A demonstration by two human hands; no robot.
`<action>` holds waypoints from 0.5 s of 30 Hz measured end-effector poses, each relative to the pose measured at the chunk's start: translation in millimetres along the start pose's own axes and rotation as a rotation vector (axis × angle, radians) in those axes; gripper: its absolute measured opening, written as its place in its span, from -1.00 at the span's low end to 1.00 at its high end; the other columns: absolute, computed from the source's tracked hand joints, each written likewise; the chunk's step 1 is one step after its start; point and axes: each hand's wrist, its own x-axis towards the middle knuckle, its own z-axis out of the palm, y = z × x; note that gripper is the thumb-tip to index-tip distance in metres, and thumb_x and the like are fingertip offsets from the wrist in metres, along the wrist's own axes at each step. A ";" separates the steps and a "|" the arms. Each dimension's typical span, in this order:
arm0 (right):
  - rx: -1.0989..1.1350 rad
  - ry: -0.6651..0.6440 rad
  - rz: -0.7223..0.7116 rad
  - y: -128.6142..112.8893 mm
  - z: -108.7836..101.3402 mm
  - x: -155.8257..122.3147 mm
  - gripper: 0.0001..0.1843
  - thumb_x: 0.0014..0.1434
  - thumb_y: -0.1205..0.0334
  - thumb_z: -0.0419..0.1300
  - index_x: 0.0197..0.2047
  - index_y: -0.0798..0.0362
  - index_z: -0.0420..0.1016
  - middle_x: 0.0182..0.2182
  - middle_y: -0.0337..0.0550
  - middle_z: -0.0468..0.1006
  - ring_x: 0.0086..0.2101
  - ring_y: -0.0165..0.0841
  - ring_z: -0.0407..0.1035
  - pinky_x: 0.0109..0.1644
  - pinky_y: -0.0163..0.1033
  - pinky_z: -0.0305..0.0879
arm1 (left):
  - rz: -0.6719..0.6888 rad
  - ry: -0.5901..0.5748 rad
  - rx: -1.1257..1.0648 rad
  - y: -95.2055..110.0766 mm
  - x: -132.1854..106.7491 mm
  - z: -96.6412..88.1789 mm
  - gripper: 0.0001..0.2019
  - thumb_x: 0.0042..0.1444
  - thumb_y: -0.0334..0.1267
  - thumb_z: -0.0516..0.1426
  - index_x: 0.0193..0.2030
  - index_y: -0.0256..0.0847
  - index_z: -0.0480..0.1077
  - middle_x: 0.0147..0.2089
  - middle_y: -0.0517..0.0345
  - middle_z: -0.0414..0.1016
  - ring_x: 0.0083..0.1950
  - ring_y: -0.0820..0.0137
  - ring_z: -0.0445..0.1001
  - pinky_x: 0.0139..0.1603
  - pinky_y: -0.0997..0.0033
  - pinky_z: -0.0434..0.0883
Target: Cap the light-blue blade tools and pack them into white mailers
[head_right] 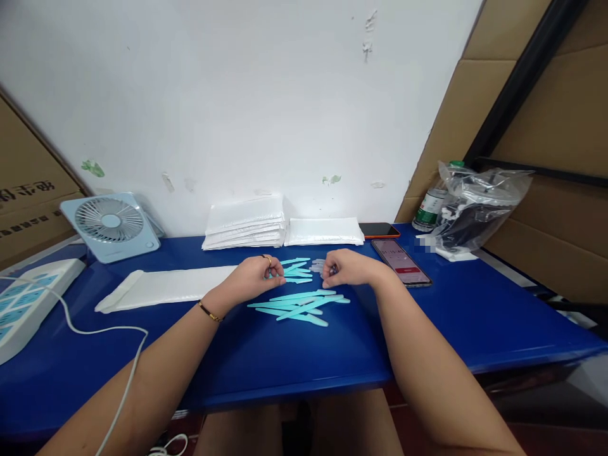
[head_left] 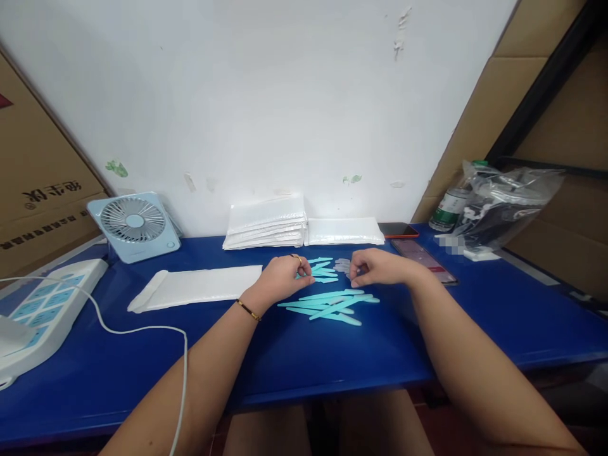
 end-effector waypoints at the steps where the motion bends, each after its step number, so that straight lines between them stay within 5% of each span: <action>1: -0.016 -0.052 -0.012 -2.3 2.2 0.8 -0.75 -0.12 0.06 0.31 -0.41 0.05 0.55 -0.37 -0.14 0.48 -0.40 -0.35 0.31 -0.36 -0.29 0.20 | 0.028 -0.037 -0.022 4.0 -1.2 1.3 -0.74 0.02 0.00 0.13 -0.30 -0.13 0.46 -0.28 0.19 0.50 -0.27 0.38 0.45 -0.35 0.47 0.24; 6: -0.073 -0.088 -0.059 -9.2 10.9 5.6 -0.85 -0.10 0.18 0.29 -0.44 0.07 0.53 -0.38 -0.15 0.44 -0.41 -0.36 0.30 -0.37 -0.30 0.18 | 0.071 -0.159 -0.020 11.5 -1.7 12.1 -0.84 0.05 -0.15 0.12 -0.41 -0.15 0.47 -0.38 0.19 0.52 -0.34 0.40 0.44 -0.40 0.49 0.22; 15: -0.043 0.096 -0.046 -1.5 3.0 4.8 -0.77 0.01 0.08 0.20 -0.37 0.08 0.47 -0.31 -0.12 0.42 -0.36 -0.35 0.30 -0.31 -0.29 0.19 | 0.029 -0.043 0.092 0.4 3.5 8.0 -0.81 0.07 -0.13 0.11 -0.42 -0.16 0.44 -0.39 0.14 0.49 -0.34 0.36 0.41 -0.39 0.45 0.18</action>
